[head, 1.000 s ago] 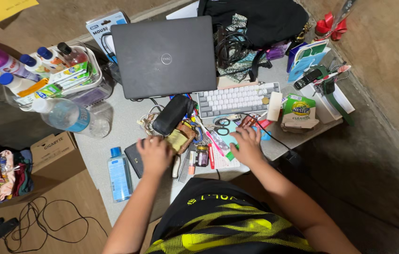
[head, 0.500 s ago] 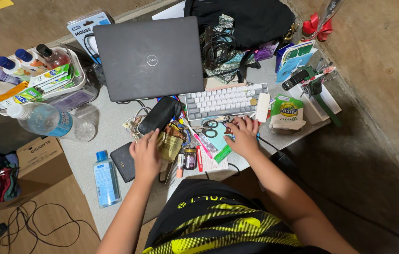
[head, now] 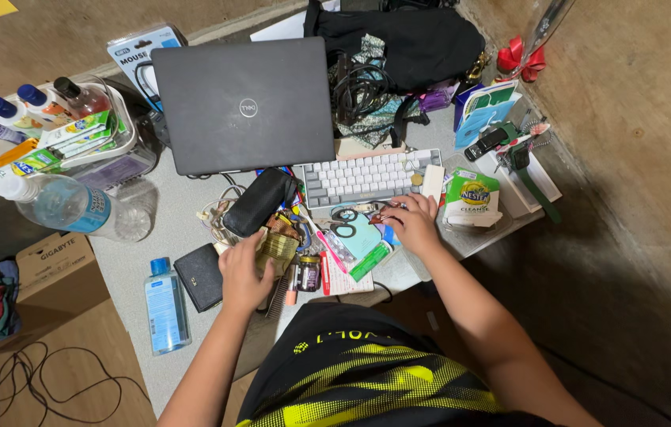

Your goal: The person sorts and organizes various items on a desk, including health and hygiene products, medicine packets, a laptop, and electronics, by picking them up, repositioning them, and grouping them in a storage bin.

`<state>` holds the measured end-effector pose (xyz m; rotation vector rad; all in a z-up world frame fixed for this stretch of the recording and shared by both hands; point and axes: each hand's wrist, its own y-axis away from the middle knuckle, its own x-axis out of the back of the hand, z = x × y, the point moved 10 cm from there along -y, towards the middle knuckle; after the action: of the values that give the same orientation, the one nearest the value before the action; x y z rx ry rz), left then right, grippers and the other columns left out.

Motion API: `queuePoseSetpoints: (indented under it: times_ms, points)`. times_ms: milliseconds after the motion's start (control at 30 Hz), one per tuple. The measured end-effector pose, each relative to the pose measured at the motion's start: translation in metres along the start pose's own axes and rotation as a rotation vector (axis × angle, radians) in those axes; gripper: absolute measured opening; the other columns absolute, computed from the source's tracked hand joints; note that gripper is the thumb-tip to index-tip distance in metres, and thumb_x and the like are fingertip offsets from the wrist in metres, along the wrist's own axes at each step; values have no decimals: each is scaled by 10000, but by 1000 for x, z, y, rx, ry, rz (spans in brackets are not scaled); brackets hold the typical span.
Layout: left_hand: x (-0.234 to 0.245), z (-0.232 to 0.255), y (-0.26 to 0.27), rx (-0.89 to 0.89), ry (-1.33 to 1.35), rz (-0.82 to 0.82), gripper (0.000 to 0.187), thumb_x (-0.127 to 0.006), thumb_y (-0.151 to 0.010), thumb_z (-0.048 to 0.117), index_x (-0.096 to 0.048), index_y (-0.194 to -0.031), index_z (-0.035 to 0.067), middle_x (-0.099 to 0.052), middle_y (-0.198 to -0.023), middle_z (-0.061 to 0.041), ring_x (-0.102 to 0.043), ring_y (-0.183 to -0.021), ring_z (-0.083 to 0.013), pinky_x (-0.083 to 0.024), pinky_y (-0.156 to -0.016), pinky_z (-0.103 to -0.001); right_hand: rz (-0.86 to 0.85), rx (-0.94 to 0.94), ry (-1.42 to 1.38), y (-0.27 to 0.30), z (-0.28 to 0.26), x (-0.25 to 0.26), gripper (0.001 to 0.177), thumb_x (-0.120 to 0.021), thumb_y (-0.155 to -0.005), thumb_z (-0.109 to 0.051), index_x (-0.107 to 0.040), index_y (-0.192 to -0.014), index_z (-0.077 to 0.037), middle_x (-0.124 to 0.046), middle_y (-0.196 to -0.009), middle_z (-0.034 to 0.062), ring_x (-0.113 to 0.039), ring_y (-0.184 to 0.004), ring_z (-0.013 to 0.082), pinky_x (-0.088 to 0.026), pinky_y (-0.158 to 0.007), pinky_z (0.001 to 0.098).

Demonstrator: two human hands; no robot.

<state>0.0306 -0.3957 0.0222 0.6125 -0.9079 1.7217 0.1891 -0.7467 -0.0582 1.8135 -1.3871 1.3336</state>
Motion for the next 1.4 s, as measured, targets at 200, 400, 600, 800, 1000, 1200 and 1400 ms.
queuePoseSetpoints:
  times_ms: [200, 400, 600, 800, 1000, 1200, 1400]
  points:
    - [-7, 5, -3, 40, 44, -54, 463, -736, -808, 178, -647, -1258, 122, -696, -1123, -112, -621, -1123, -326, -369, -1086, -484, 8, -193, -594, -17, 37, -33, 234, -719, -923, -253, -757, -1098, -102, -713, -1196, 43, -606, -1137, 234, -456, -1033, 392]
    - [-21, 44, -20, -10, 334, -126, 411, -784, -858, 272, -701, -1211, 79, -725, -1141, -115, -672, -1085, -292, -507, -966, -417, -146, -517, -1559, -17, -27, -47, 330, -554, -1058, -229, -631, -1246, 32, -708, -1173, 116, -674, -1053, 205, -496, -1014, 390]
    - [-48, 76, -29, 234, 658, -295, 424, -792, -847, 238, -704, -1206, 30, -763, -919, -96, -686, -810, -163, -550, -766, -305, -308, -511, -1858, -10, -119, -27, 301, -542, -1050, -205, -589, -1251, 13, -690, -1184, 118, -683, -1090, 240, -493, -1023, 416]
    - [-51, 82, -33, 231, 596, -449, 381, -732, -897, 219, -696, -1228, 34, -735, -891, -98, -670, -709, -162, -552, -693, -307, -311, -84, -1339, -19, -122, 5, 414, -728, -909, -21, -613, -1303, 33, -715, -1127, 76, -678, -1015, 122, -543, -920, 284]
    - [-36, 103, -41, -102, 495, -336, 329, -707, -942, 232, -706, -1190, 15, -729, -949, -165, -686, -843, -307, -540, -782, -381, -153, -126, -983, -14, -99, 14, 284, -796, -877, -48, -732, -1143, 27, -761, -928, 36, -663, -831, 68, -552, -751, 232]
    - [-45, 98, -48, 68, 569, -486, 322, -722, -929, 259, -729, -1154, 27, -733, -889, -122, -669, -747, -219, -538, -699, -351, -79, -187, -1151, -12, -101, 25, 223, -775, -901, -68, -719, -1097, 22, -765, -957, 36, -687, -852, 66, -565, -773, 237]
    - [-41, 103, -53, 194, 805, -409, 453, -893, -745, 185, -710, -1120, 11, -754, -891, -7, -657, -760, -40, -560, -712, -253, -50, -254, -1276, -8, -115, 34, 265, -766, -901, -83, -698, -1136, 22, -752, -1010, 47, -687, -886, 76, -569, -814, 252]
